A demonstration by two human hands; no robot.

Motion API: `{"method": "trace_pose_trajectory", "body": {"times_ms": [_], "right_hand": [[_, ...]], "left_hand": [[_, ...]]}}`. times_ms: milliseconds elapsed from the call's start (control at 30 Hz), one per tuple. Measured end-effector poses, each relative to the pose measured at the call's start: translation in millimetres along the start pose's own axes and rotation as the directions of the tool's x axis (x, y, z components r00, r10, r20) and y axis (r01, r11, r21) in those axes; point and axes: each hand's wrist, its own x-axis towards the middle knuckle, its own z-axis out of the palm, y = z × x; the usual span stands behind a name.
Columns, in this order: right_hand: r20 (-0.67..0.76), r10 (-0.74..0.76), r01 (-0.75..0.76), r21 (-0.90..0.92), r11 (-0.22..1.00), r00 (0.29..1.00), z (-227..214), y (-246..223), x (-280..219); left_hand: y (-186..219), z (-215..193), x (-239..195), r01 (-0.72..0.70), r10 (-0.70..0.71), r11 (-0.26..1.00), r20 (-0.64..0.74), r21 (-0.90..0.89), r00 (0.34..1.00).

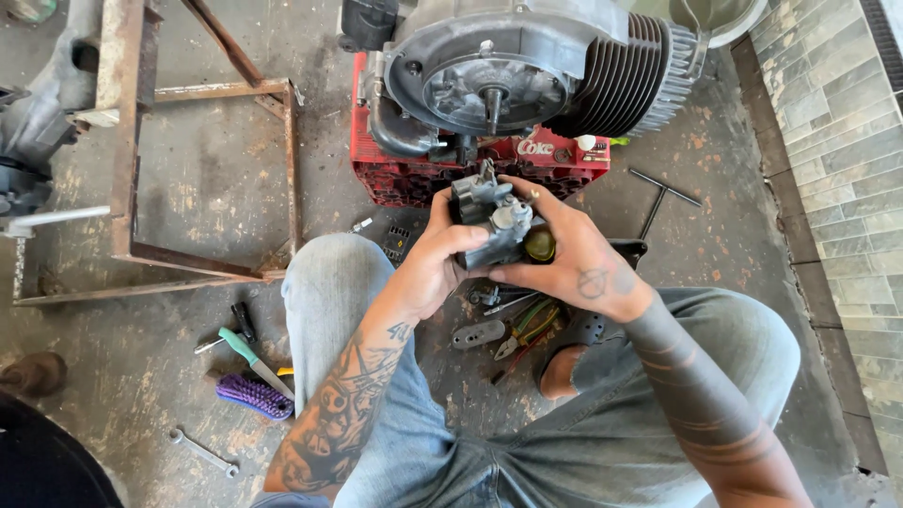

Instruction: Disassembling and inspecting a motorcycle carburetor using a screwdriver

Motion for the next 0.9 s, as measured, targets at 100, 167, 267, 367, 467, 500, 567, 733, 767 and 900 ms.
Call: {"method": "trace_pose_trajectory", "body": {"times_ms": [100, 167, 267, 367, 467, 500, 567, 733, 767, 900], "right_hand": [[-0.065, -0.016, 0.011, -0.088, 0.996, 0.998, 8, 12, 4], [-0.107, -0.034, 0.024, -0.097, 0.995, 0.994, 14, 23, 8], [-0.146, -0.12, 0.106, -0.098, 0.99, 0.982, 19, 28, 17], [-0.167, -0.161, 0.141, -0.126, 0.982, 0.973, 20, 15, 22], [-0.138, -0.219, 0.199, -0.144, 0.969, 0.966, 14, 2, 25], [-0.122, -0.23, 0.209, -0.159, 0.965, 0.966, 11, -3, 25], [-0.104, -0.241, 0.221, -0.174, 0.96, 0.965, 6, -15, 23], [-0.045, -0.19, 0.164, -0.331, 0.929, 0.981, -2, -48, 4], [-0.049, -0.185, 0.159, -0.335, 0.929, 0.981, -2, -53, 0], [-0.023, 0.068, -0.07, -0.516, 0.854, 0.997, -6, -78, -16]], "left_hand": [[7, -5, -4, -0.031, 0.028, 0.994, 0.034, 0.108, 0.999], [12, -6, -8, -0.04, 0.034, 0.989, 0.046, 0.145, 0.998], [21, -12, -12, -0.064, 0.06, 0.985, 0.03, 0.158, 0.998], [23, -29, -10, -0.19, 0.166, 0.965, 0.143, 0.179, 0.976], [31, -35, -14, -0.217, 0.175, 0.948, 0.189, 0.233, 0.966], [36, -34, -17, -0.239, 0.175, 0.929, 0.235, 0.282, 0.956], [49, -26, -27, -0.264, 0.173, 0.907, 0.28, 0.329, 0.944], [78, -1, -56, -0.461, 0.248, 0.536, 0.389, 0.708, 0.887], [79, 2, -58, -0.462, 0.246, 0.539, 0.393, 0.704, 0.886], [73, 15, -58, -0.547, 0.245, 0.371, 0.49, 0.75, 0.837]]}}
